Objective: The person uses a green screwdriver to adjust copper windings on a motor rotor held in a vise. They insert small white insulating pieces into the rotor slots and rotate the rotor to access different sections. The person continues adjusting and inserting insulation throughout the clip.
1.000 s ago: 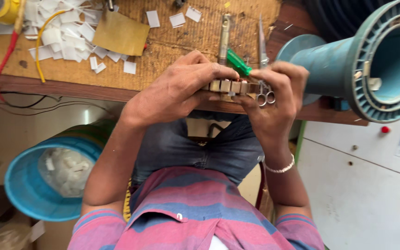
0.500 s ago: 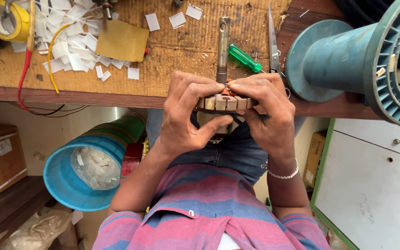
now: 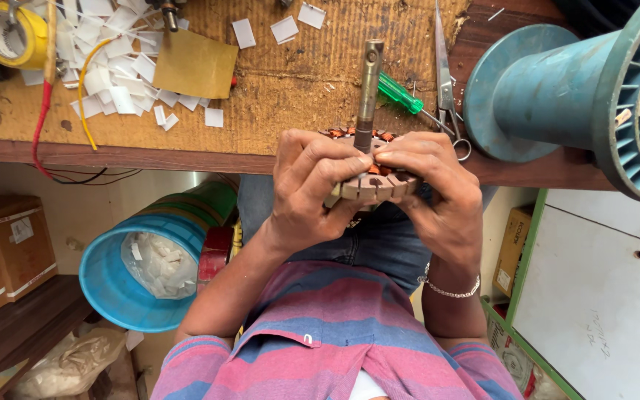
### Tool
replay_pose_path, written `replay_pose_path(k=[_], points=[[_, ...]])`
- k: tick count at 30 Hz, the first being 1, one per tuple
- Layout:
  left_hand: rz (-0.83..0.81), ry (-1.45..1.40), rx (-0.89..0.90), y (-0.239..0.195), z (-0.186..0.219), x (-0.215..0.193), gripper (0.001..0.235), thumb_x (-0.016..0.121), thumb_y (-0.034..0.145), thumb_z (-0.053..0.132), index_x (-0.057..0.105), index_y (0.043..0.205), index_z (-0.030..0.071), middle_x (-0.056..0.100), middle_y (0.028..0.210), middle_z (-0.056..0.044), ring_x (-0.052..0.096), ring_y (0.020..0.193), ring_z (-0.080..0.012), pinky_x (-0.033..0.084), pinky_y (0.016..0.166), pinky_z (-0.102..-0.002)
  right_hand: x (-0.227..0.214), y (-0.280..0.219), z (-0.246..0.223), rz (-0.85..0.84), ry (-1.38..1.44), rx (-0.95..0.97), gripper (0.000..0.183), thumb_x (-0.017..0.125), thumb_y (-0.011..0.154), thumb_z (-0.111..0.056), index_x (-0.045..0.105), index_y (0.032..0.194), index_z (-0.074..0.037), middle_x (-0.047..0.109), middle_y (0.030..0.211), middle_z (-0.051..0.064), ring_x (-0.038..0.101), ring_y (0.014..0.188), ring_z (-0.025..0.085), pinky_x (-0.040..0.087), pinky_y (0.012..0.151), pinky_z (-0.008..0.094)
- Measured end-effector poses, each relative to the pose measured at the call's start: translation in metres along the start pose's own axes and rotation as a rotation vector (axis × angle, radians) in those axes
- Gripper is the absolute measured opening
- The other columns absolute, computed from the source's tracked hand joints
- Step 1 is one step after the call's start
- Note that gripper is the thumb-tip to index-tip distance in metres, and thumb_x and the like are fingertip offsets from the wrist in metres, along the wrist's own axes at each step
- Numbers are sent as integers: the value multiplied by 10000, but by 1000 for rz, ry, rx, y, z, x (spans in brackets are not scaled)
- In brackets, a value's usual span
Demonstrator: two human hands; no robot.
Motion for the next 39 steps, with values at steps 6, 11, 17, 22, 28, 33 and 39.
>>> replay_pose_path(k=[6, 11, 17, 22, 28, 33, 39], points=[[-13, -8, 14, -3, 1, -2, 440, 889, 792, 149, 662, 1167, 124, 679, 1143, -21, 592, 1046, -264, 487, 958, -412, 2, -7, 4, -1, -25, -4, 319, 791, 946, -213, 703, 1196, -35, 725, 1183, 106, 664, 1187, 268, 503, 1118, 400], [-24, -51, -35, 2, 0, -5, 484, 907, 775, 144, 659, 1190, 118, 664, 1155, -24, 599, 1067, -257, 496, 968, -410, 11, -4, 4, 76, 6, -19, 303, 764, 943, -238, 694, 1160, -38, 722, 1192, 96, 654, 1151, 265, 529, 1050, 371], [-34, -44, -63, 2, 0, -7, 485, 908, 790, 138, 653, 1201, 115, 677, 1193, -35, 601, 1077, -263, 502, 953, -388, 18, -5, 3, 119, -30, 0, 266, 751, 989, -230, 675, 1167, -46, 713, 1168, 90, 654, 1157, 252, 528, 1055, 358], [5, -40, -97, 3, 7, -1, 444, 894, 817, 138, 647, 1184, 105, 684, 1160, -51, 607, 1066, -258, 489, 934, -377, 15, -2, 4, 114, -26, -18, 297, 726, 1001, -244, 659, 1214, -48, 699, 1220, 103, 648, 1191, 264, 511, 1091, 376], [23, -58, -158, 4, 12, -2, 391, 880, 845, 151, 643, 1153, 106, 687, 1123, -47, 589, 1037, -257, 469, 924, -359, 15, -3, 6, 88, -17, 7, 283, 734, 991, -214, 656, 1208, -51, 675, 1336, 134, 638, 1190, 272, 535, 1033, 363], [36, -37, -87, 1, 8, 0, 389, 874, 848, 170, 641, 1150, 95, 690, 1112, -47, 605, 1007, -243, 465, 948, -394, 17, -5, 6, 106, -53, -9, 269, 754, 961, -133, 651, 1196, -53, 663, 1343, 155, 630, 1210, 296, 524, 1055, 382], [82, -13, -20, -4, 7, 7, 384, 886, 824, 171, 652, 1123, 110, 686, 1092, -36, 578, 987, -254, 478, 911, -392, 18, -8, 6, 139, -86, 8, 273, 731, 942, -51, 654, 1204, -48, 673, 1351, 169, 665, 1231, 313, 455, 1202, 470]])
Point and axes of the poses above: each hand's wrist, its own y-axis towards the middle knuckle, its own x-axis out of the palm, z = x × y, the point moved 1 cm from there along y, towards the middle knuckle
